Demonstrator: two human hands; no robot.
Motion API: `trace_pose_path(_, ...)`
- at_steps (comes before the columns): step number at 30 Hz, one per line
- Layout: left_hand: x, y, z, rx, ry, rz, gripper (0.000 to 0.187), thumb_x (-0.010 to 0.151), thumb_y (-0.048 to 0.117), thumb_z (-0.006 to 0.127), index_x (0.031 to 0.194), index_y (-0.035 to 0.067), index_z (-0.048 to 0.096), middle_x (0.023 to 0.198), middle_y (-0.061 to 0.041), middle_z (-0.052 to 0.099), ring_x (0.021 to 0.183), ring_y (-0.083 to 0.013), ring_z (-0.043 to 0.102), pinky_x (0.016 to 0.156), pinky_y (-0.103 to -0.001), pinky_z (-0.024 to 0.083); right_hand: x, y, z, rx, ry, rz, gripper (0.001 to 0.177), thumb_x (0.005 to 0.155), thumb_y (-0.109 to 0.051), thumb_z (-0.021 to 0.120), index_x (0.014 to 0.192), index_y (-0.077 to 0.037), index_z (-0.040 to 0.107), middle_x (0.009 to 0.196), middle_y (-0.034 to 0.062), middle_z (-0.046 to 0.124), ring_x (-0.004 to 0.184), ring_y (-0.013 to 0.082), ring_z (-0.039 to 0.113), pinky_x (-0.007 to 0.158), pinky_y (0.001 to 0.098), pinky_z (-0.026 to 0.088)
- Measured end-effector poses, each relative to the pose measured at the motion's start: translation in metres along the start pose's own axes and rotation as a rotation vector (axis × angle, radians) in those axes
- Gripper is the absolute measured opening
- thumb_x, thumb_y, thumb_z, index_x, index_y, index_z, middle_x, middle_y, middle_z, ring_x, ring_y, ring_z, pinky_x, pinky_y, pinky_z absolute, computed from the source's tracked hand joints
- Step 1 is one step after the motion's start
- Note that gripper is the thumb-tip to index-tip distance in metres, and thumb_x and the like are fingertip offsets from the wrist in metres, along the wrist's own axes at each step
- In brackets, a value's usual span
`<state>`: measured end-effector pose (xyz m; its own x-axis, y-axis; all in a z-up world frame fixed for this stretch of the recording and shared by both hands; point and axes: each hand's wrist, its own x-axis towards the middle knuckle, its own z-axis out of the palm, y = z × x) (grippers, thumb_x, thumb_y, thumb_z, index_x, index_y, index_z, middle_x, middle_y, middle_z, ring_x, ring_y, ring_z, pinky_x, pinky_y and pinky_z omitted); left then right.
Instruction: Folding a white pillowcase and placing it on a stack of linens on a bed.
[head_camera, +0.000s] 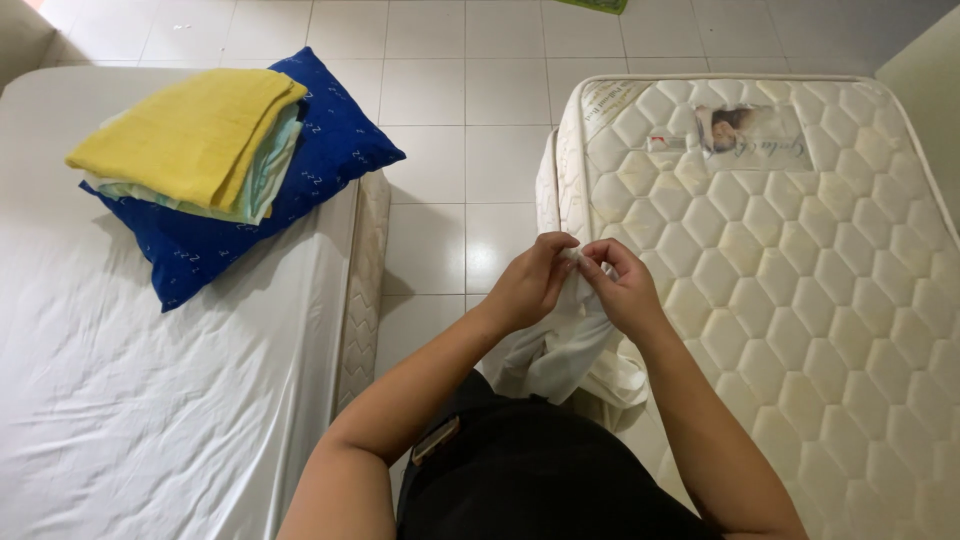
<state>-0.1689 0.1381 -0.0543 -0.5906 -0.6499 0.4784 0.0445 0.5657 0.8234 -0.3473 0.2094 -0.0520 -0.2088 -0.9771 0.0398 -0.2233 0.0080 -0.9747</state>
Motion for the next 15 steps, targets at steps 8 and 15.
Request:
trace_pose_path(8, 0.014, -0.037, -0.029, 0.008, 0.165, -0.065, 0.028, 0.103, 0.016, 0.066, 0.119, 0.003, 0.047, 0.092, -0.014, 0.068, 0.078, -0.025, 0.067, 0.071, -0.035, 0.055, 0.046, 0.005, 0.03, 0.06, 0.04, -0.073, 0.013, 0.102, -0.02, 0.068, 0.101, -0.007, 0.064, 0.09, -0.0051, 0.055, 0.081, 0.0042, 0.048, 0.07, 0.0201, 0.042)
trace_pose_path(15, 0.058, -0.073, -0.096, -0.071, 0.178, -0.095, 0.026, 0.101, 0.017, 0.069, 0.115, 0.001, 0.056, 0.097, -0.01, 0.069, 0.087, -0.018, 0.069, 0.081, -0.031, 0.058, 0.122, -0.018, 0.068, 0.04, 0.015, -0.137, 0.013, 0.102, -0.02, 0.067, 0.101, -0.008, 0.064, 0.09, -0.0059, 0.056, 0.081, 0.0034, 0.048, 0.069, 0.0202, 0.041)
